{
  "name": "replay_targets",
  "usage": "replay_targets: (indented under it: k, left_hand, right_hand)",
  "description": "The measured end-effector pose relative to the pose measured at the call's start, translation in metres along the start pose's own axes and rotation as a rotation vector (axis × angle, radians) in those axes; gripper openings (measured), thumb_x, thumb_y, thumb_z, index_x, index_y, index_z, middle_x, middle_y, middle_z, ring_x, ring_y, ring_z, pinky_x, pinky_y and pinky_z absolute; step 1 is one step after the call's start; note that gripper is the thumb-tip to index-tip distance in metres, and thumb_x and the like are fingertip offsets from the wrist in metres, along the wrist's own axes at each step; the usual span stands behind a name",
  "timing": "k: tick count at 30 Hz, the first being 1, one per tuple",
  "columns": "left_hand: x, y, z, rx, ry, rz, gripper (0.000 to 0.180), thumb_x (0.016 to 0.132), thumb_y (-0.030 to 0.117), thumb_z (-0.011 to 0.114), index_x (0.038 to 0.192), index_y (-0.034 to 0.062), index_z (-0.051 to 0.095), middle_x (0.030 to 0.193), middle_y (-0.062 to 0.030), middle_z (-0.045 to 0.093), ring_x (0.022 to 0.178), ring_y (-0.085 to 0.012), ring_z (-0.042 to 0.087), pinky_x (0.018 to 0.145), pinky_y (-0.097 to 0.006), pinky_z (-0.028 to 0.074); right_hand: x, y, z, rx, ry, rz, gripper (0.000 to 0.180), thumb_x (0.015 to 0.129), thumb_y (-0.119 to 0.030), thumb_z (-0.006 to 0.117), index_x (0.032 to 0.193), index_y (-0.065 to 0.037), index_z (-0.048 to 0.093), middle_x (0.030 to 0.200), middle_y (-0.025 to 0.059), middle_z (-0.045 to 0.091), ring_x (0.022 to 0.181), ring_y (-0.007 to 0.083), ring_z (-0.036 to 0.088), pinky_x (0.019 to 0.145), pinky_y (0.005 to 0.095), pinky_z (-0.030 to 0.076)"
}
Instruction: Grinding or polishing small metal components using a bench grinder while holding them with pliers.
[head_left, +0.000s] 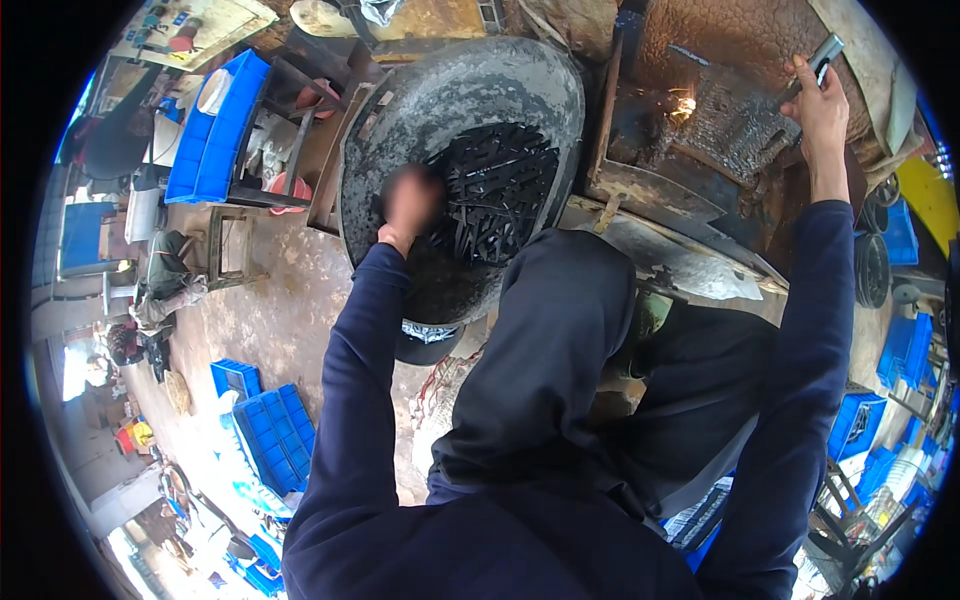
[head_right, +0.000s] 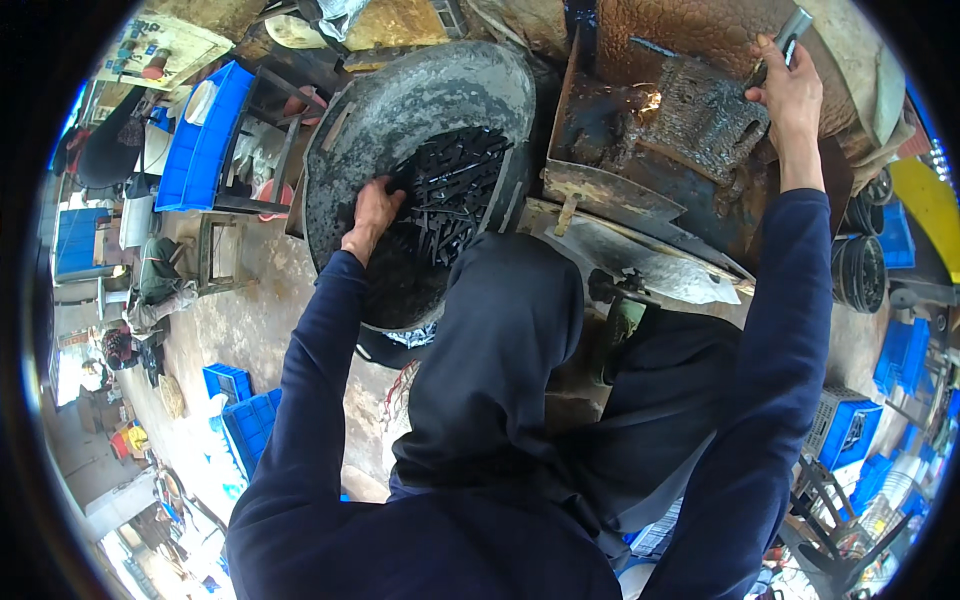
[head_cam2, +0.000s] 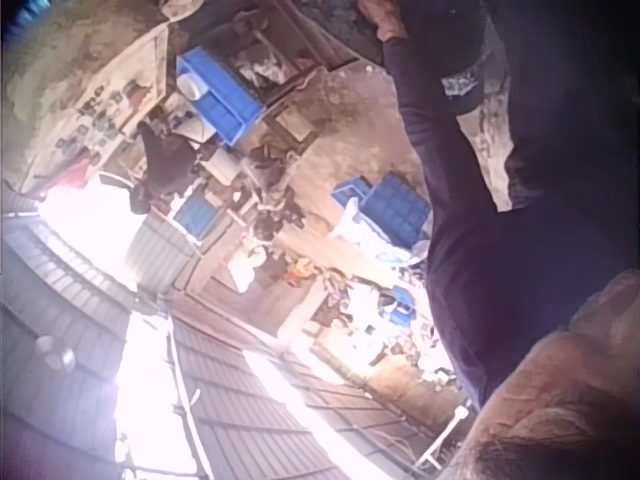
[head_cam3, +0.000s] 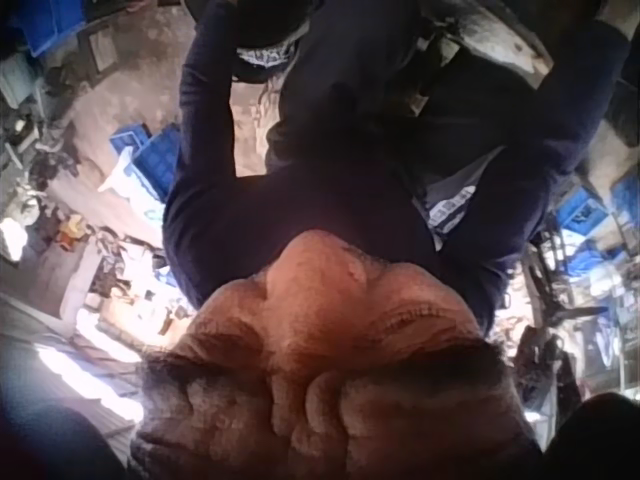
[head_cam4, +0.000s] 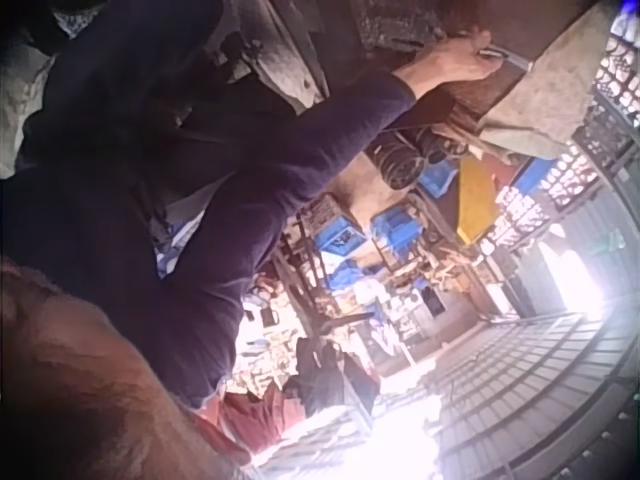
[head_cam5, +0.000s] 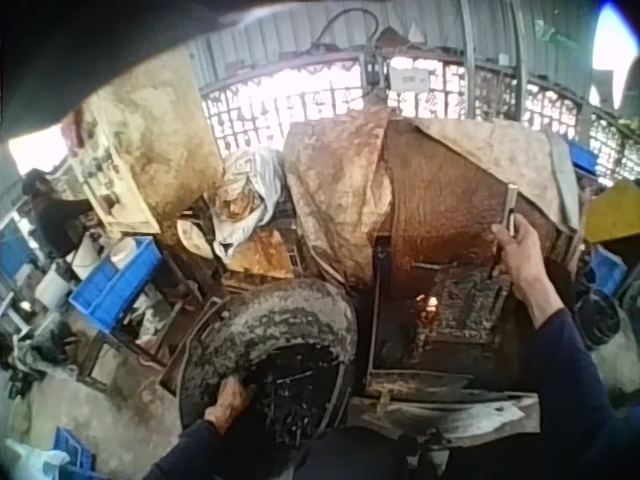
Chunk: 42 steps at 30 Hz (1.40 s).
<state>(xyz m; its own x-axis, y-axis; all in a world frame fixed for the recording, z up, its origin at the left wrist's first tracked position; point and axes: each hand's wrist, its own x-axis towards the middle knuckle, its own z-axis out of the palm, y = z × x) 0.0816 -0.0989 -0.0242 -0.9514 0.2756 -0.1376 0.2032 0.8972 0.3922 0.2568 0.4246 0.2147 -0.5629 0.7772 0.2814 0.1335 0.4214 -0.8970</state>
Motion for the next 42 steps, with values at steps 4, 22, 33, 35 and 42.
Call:
replay_targets:
  k: [4,22,33,35,42]
  left_hand:
    - [0.001,0.004,0.0,0.024,-0.04,-0.005,0.05,0.084,0.024,0.071,0.128,0.0013,0.059,0.129,-0.0241,0.059,0.12,-0.0404,0.057,0.1,-0.045,0.048]
    - [-0.008,-0.002,-0.004,0.141,-0.186,0.094,0.06,0.081,0.014,0.073,0.134,0.0019,0.049,0.139,-0.0252,0.049,0.126,-0.0423,0.05,0.103,-0.045,0.045]
    - [-0.025,0.008,-0.015,0.113,-0.164,0.058,0.039,0.079,0.021,0.073,0.114,0.0054,0.065,0.114,-0.0196,0.066,0.11,-0.0387,0.062,0.092,-0.047,0.052]
    - [-0.035,0.015,-0.029,0.079,-0.108,0.079,0.03,0.077,0.022,0.072,0.104,0.0072,0.069,0.103,-0.0179,0.07,0.102,-0.0381,0.065,0.086,-0.048,0.054]
    - [-0.065,0.037,-0.097,0.147,-0.215,0.174,0.03,0.078,0.028,0.072,0.103,0.0104,0.07,0.096,-0.0148,0.071,0.094,-0.0363,0.066,0.08,-0.046,0.053]
  right_hand:
    - [0.0,-0.003,0.001,-0.014,0.011,0.005,0.039,0.093,-0.032,0.067,0.119,-0.004,0.064,0.091,-0.0005,0.069,0.053,0.0048,0.047,0.049,0.0211,0.049]
    - [0.007,0.004,-0.005,-0.043,-0.014,0.006,0.039,0.094,-0.034,0.067,0.12,-0.005,0.063,0.094,0.0001,0.069,0.056,0.0049,0.049,0.05,0.0221,0.05]
    - [0.011,0.006,-0.003,-0.028,-0.036,0.037,0.041,0.094,-0.031,0.066,0.121,-0.002,0.059,0.106,0.01,0.069,0.066,0.0143,0.061,0.055,0.0275,0.053]
    - [0.016,0.007,-0.007,0.002,-0.045,0.007,0.044,0.094,-0.028,0.067,0.123,0.001,0.052,0.106,0.0174,0.065,0.071,0.0237,0.061,0.059,0.0395,0.056]
    - [0.054,0.042,0.016,-0.02,-0.083,-0.148,0.038,0.094,-0.023,0.067,0.109,0.007,0.05,0.093,0.0246,0.061,0.075,0.0318,0.062,0.046,0.0402,0.053]
